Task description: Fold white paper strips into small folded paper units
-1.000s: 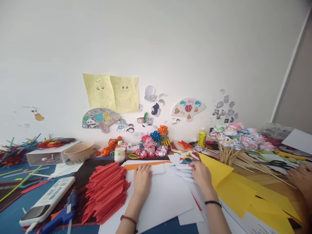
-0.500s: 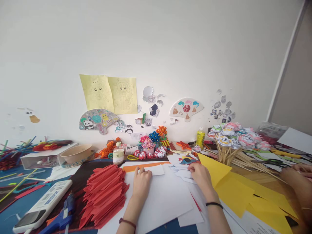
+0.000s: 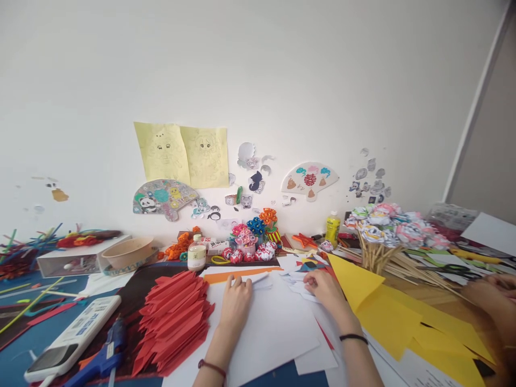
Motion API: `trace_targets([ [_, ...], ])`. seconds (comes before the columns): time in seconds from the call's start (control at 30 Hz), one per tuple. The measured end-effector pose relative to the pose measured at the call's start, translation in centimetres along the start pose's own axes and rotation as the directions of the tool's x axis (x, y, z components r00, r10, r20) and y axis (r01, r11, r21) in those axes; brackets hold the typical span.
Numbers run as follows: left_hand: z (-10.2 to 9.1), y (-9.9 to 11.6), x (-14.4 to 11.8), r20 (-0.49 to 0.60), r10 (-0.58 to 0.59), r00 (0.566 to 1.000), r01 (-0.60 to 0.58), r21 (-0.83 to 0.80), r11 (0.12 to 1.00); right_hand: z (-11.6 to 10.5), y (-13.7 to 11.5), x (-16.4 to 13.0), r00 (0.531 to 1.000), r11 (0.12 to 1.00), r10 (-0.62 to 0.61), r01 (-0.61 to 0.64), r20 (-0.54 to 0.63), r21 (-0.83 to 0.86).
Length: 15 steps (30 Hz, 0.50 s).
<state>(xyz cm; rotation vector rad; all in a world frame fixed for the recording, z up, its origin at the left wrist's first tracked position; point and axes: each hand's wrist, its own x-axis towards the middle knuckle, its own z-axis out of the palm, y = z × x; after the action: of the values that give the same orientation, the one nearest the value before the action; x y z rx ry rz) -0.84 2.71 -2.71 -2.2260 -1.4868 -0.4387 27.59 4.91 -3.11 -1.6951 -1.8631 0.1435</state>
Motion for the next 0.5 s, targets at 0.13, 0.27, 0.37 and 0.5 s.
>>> trace_targets([
  [0.13, 0.14, 0.03, -0.10, -0.014, -0.007, 1.000, 0.007, -0.006, 1.000, 0.02, -0.11, -0.11, 1.000, 1.000, -0.029, 0.029, -0.005, 0.007],
  [0.27, 0.28, 0.06, -0.17, -0.022, -0.011, 1.000, 0.011, -0.015, 1.000, 0.01, -0.06, -0.11, 0.999, 0.999, -0.044, 0.044, -0.012, 0.017],
  [0.37, 0.34, 0.07, -0.19, -0.024, -0.010, 1.000, 0.009, -0.012, 1.000, -0.27, -0.18, -0.06, 0.998, 0.997, -0.058, 0.059, -0.023, 0.058],
  [0.5, 0.38, 0.08, -0.20, -0.028, -0.010, 1.000, 0.010, -0.002, 1.000, -0.65, -0.47, 0.10, 0.995, 0.981, -0.068, 0.080, -0.074, 0.179],
])
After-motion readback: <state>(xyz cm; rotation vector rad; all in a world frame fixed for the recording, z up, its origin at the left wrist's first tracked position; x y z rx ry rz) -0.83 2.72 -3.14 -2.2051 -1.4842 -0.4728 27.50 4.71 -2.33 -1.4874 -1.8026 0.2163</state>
